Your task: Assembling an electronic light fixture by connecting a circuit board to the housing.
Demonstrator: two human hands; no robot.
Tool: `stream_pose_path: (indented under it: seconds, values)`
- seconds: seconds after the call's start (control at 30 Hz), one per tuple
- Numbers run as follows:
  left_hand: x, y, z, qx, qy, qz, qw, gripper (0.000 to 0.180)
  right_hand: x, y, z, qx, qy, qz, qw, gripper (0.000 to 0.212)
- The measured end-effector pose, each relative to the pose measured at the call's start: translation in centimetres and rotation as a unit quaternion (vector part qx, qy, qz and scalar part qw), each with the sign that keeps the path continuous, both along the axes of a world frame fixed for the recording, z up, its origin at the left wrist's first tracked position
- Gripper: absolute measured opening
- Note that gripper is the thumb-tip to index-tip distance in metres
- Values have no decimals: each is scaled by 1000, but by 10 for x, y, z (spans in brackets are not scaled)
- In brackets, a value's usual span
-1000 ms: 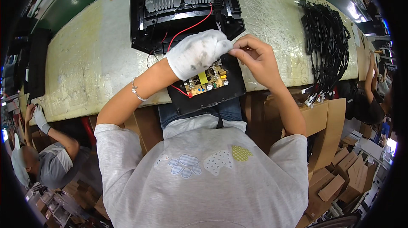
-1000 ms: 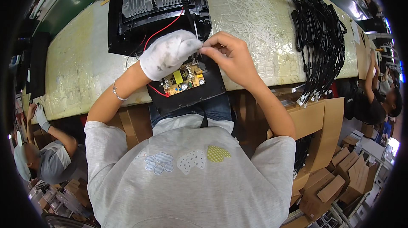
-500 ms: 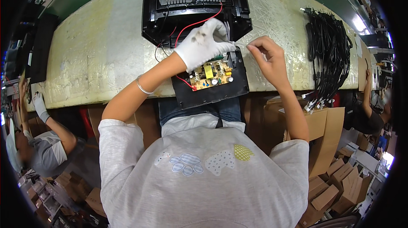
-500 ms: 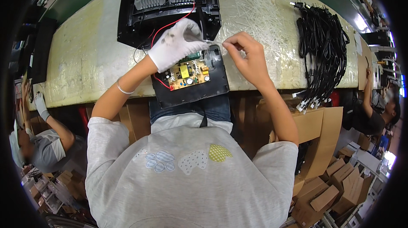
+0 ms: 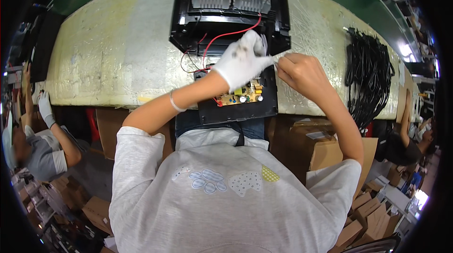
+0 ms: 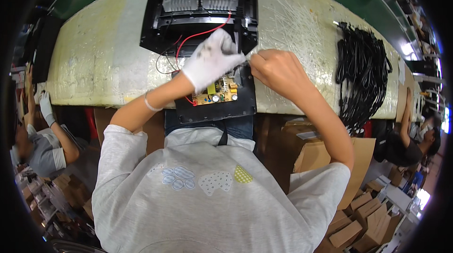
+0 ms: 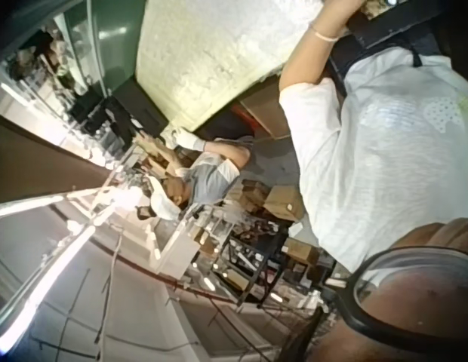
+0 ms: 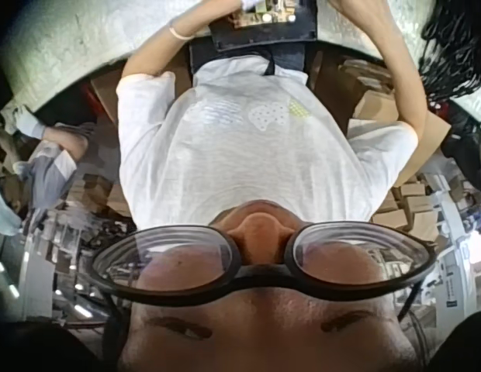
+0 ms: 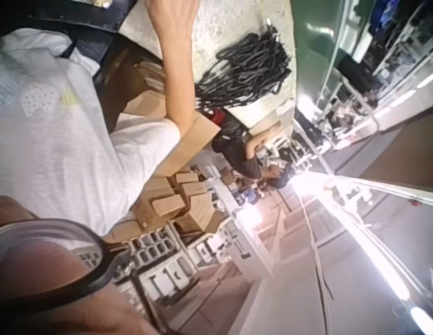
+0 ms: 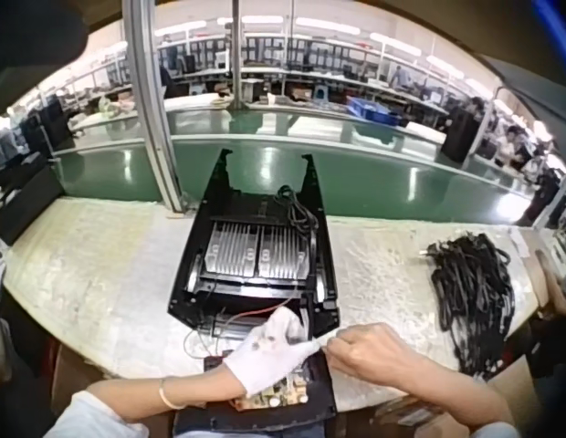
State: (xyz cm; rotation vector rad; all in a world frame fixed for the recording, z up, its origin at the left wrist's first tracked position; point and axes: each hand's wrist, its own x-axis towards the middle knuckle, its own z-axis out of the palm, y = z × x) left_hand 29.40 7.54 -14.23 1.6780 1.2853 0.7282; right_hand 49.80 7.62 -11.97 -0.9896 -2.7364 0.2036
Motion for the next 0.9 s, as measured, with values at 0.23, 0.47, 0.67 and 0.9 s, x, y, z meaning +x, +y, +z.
stream_pose_path:
  seconds: [0.23,0.47,0.67,0.9]
  values:
    - [-99,-114,-29,330,192,-218,898,37,-42,-24,38,98,85,27,991,30]
    - [-86,-124,-16,506,152,-183,829,23,-136,20,18,39,-104,223,968,30]
    - [-89,-126,-2,449,22,-142,882,19,-165,41,32,-12,-191,257,947,14]
    - [-99,-76,-11,340,-38,38,939,68,-120,44,81,-273,-63,174,944,28]
